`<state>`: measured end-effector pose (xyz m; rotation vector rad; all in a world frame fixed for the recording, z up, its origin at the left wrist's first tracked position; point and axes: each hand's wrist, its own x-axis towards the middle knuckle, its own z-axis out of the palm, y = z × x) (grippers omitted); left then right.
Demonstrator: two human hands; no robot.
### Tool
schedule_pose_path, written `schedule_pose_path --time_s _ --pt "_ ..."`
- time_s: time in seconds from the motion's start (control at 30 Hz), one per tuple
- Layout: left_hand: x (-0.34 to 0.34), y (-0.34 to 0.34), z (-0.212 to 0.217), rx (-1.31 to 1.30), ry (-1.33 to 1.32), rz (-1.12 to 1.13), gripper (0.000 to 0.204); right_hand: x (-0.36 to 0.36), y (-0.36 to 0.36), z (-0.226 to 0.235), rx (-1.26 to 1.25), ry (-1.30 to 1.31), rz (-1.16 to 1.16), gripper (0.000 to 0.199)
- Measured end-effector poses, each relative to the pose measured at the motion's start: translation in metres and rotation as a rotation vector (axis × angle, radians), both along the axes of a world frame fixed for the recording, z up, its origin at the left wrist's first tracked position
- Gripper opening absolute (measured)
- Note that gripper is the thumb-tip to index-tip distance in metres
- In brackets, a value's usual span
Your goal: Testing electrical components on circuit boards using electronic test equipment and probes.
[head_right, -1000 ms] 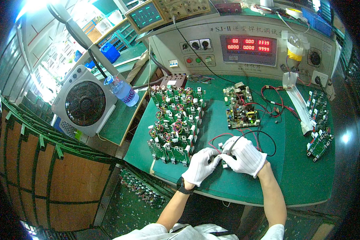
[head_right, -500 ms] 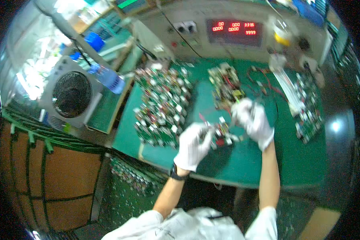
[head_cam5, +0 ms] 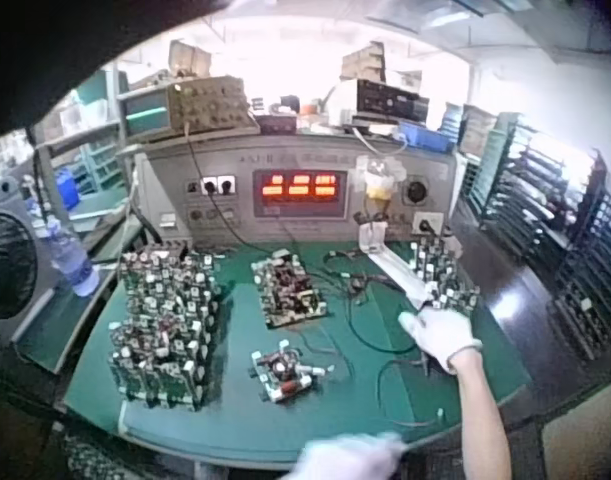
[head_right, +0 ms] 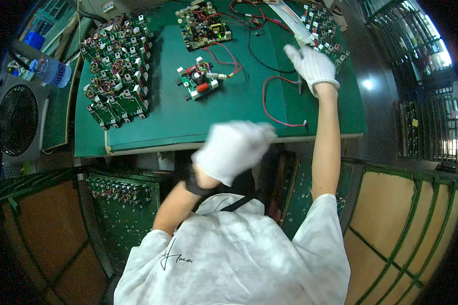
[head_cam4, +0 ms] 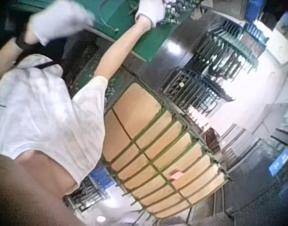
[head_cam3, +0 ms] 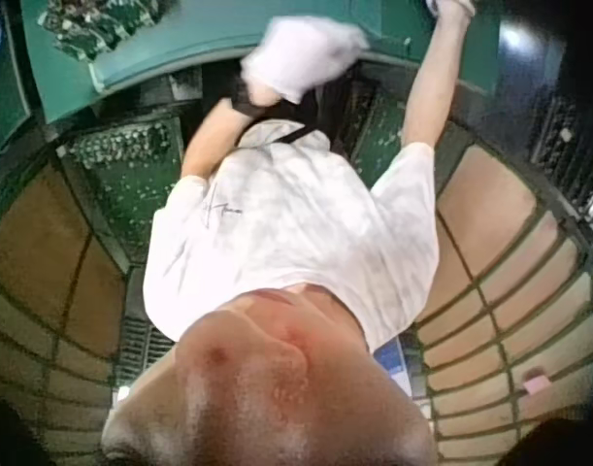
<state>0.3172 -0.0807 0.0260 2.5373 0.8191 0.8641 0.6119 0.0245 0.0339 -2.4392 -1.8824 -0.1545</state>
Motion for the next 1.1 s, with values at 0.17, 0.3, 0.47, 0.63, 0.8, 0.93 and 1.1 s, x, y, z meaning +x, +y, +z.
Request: schedule_pose_path --time_s 0.17,0.3,0.47,0.63,0.8,0.93,1.1 --pt "-0.07 0.104 0.01 0.151 -0.236 0.172 0.019 -0.093 -0.026 0.026 0.461 0.308 0.567 0.045" --pt "-0.067 0.143 -0.012 0.24 -0.064 0.072 0.017 -0.142 -0.006 -0.021 0.225 0.231 0.789 0.037" --pt "-0.071 0.16 -0.027 0.058 -0.097 -0.052 0.015 -0.146 0.005 -0.026 0.258 0.375 0.786 0.029" --pt "-0.065 0.163 -0.038 0.116 -0.204 -0.031 0.009 -0.145 0.008 -0.034 0.283 0.374 0.766 0.025" --pt "-0.061 0.157 -0.041 0.155 -0.227 -0.013 0.01 -0.133 0.003 -0.032 0.303 0.294 0.802 0.019" --pt "-0.059 0.156 -0.039 0.144 -0.213 -0.016 0.01 -0.129 0.002 -0.032 0.31 0.314 0.819 0.017" --pt "-0.069 0.159 -0.044 0.106 -0.239 0.017 0.009 -0.099 -0.001 -0.029 0.298 0.469 0.726 0.017"
